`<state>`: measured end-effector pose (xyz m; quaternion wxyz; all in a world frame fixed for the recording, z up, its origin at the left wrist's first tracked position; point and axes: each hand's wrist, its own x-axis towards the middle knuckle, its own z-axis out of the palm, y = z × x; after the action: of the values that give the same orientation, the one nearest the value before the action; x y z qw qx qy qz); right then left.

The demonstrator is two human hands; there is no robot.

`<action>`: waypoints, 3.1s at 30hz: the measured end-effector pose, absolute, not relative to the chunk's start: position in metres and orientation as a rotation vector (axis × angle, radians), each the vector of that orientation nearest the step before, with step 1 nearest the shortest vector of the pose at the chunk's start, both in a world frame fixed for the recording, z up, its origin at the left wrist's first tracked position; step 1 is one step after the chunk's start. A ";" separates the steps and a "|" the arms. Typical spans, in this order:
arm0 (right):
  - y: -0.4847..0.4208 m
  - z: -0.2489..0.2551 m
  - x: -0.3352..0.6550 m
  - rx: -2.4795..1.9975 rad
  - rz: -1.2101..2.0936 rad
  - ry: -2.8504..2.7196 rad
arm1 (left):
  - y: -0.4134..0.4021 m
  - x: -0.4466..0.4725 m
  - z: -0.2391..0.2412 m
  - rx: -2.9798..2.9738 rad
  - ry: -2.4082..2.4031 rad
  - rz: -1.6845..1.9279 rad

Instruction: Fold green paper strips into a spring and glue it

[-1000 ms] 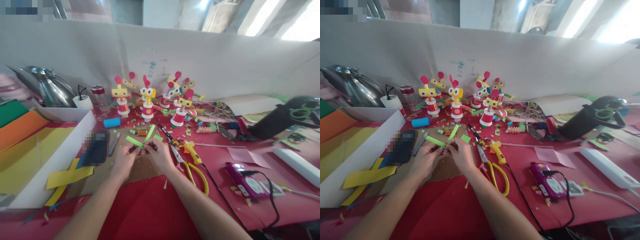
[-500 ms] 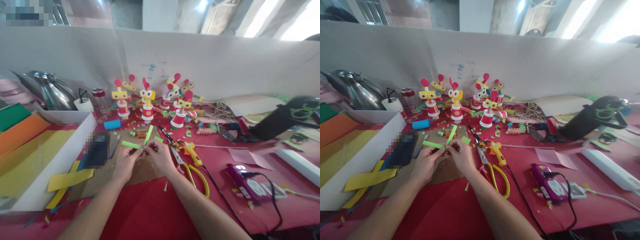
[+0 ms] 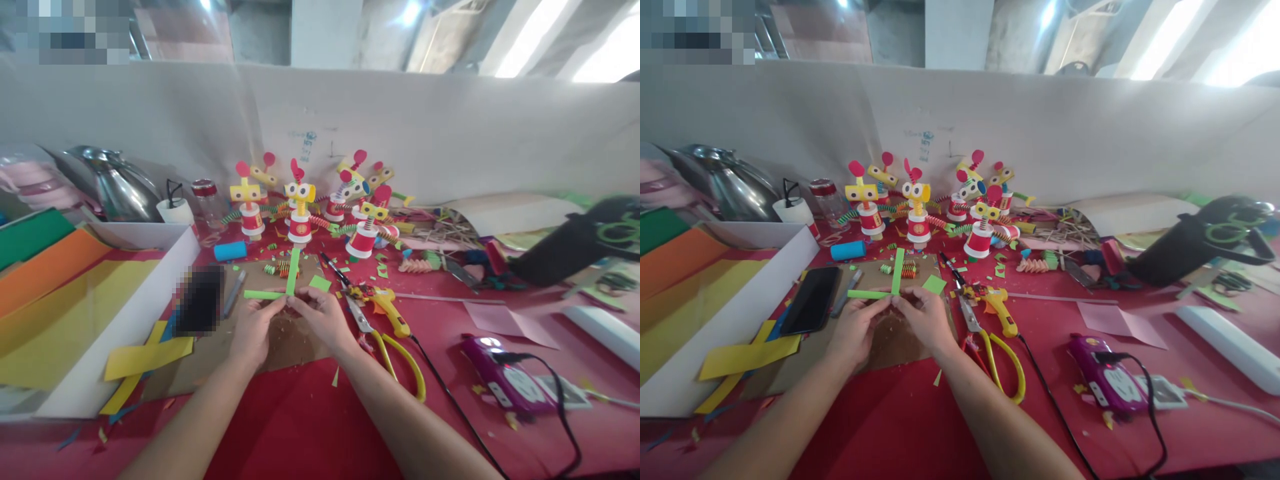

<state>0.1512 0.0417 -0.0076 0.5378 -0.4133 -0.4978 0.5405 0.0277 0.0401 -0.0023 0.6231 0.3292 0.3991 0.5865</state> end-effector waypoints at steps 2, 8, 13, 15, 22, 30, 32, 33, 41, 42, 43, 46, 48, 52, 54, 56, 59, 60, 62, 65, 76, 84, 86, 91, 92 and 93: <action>0.042 -0.006 0.152 -0.986 1.315 -1.168 | 0.039 0.028 0.001 0.717 0.929 1.350; 0.042 -0.004 0.154 -1.050 1.289 -1.198 | 0.039 0.029 0.001 0.695 0.944 1.323; 0.043 -0.006 0.157 -1.038 1.301 -1.191 | 0.040 0.028 -0.002 0.745 0.932 1.315; 0.044 -0.007 0.158 -1.030 1.296 -1.196 | 0.039 0.028 -0.001 0.734 0.934 1.325; 0.043 -0.007 0.159 -1.031 1.284 -1.226 | 0.038 0.027 0.000 0.685 1.003 1.330; 0.044 0.006 0.168 -1.124 1.307 -1.183 | 0.048 0.003 0.008 0.617 0.792 1.110; 0.045 0.008 0.171 -1.131 1.328 -1.168 | 0.051 -0.006 0.012 0.620 0.778 1.086; 0.046 0.009 0.172 -1.137 1.335 -1.181 | 0.051 -0.009 0.012 0.653 0.795 1.065; 0.042 0.010 0.170 -1.165 1.365 -1.508 | 0.048 -0.007 0.008 1.105 0.861 0.817; 0.042 0.011 0.170 -1.172 1.365 -1.516 | 0.047 -0.006 0.008 1.133 0.858 0.823; 0.042 0.012 0.170 -1.182 1.363 -1.518 | 0.047 -0.005 0.008 1.140 0.861 0.827; 0.042 0.014 0.171 -1.195 1.342 -1.543 | 0.046 -0.004 0.008 1.072 0.898 0.837; 0.043 0.014 0.173 -1.201 1.326 -1.586 | 0.045 -0.003 0.007 1.000 0.948 0.845; 0.044 0.013 0.176 -1.187 1.366 -1.603 | 0.045 -0.004 0.007 0.919 0.928 0.831; 0.044 0.013 0.176 -1.159 1.428 -1.541 | 0.045 -0.003 0.009 0.882 0.881 0.826; 0.044 0.013 0.173 -1.118 1.481 -1.420 | 0.046 -0.001 0.010 0.836 0.860 0.859; 0.042 0.013 0.165 -1.058 1.483 -1.200 | 0.046 0.004 0.005 0.780 0.870 0.992; 0.041 0.012 0.163 -1.050 1.466 -1.140 | 0.046 0.006 0.003 0.769 0.881 1.051; 0.039 0.009 0.157 -1.052 1.432 -1.059 | 0.045 0.011 0.000 0.753 0.910 1.168; 0.035 0.004 0.149 -1.062 1.396 -0.973 | 0.043 0.018 -0.001 0.719 0.940 1.298; 0.028 -0.002 0.140 -1.094 1.172 -0.968 | 0.033 0.031 0.007 0.713 0.833 1.405; 0.033 -0.001 0.148 -1.062 1.160 -0.930 | 0.035 0.027 0.003 0.795 0.960 1.328; 0.035 0.000 0.150 -1.049 1.161 -0.922 | 0.038 0.025 0.002 0.789 0.981 1.347; 0.035 -0.001 0.149 -1.042 1.240 -0.916 | 0.040 0.024 0.000 0.768 0.937 1.341; 0.034 -0.001 0.148 -1.045 1.256 -0.924 | 0.039 0.024 0.000 0.764 0.921 1.333; 0.033 -0.001 0.147 -1.047 1.269 -0.933 | 0.039 0.023 -0.001 0.762 0.903 1.325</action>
<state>0.1468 0.0333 -0.0006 0.5852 -0.4489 -0.4001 0.5441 0.0234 0.0395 -0.0012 0.6310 0.3328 0.3947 0.5790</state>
